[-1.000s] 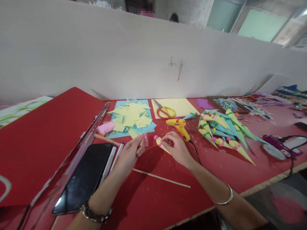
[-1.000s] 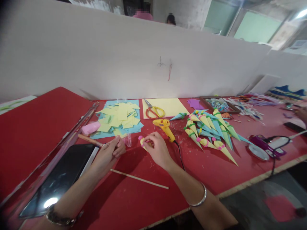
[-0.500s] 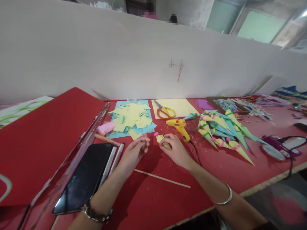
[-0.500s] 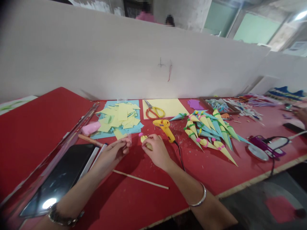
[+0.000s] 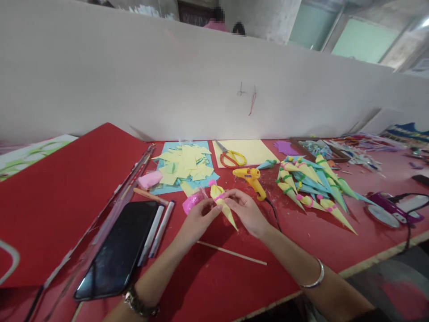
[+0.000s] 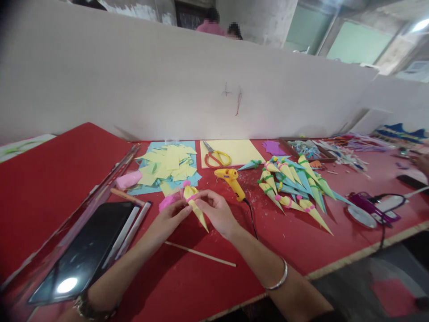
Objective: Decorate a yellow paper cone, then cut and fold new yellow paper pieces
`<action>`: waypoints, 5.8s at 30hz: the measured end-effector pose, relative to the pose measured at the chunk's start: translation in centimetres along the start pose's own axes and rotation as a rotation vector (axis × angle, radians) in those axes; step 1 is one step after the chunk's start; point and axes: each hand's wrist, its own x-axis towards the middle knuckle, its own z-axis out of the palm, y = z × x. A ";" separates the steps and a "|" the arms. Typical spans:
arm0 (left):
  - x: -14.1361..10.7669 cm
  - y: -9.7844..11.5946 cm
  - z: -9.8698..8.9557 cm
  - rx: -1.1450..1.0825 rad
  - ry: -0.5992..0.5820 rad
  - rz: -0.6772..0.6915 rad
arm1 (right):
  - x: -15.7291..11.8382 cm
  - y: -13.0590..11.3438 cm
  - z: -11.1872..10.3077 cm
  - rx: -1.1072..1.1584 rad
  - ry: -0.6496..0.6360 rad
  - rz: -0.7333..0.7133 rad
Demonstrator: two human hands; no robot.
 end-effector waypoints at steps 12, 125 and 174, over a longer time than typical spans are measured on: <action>0.2 -0.6 -0.1 -0.060 0.055 0.031 | -0.6 -0.6 0.3 -0.476 0.083 -0.349; -0.2 -0.2 0.1 0.027 0.026 0.104 | -0.3 -1.1 -0.2 -0.236 0.050 -0.164; -0.3 -1.0 0.5 0.288 0.031 0.302 | -0.4 -0.9 0.2 -0.108 0.007 -0.105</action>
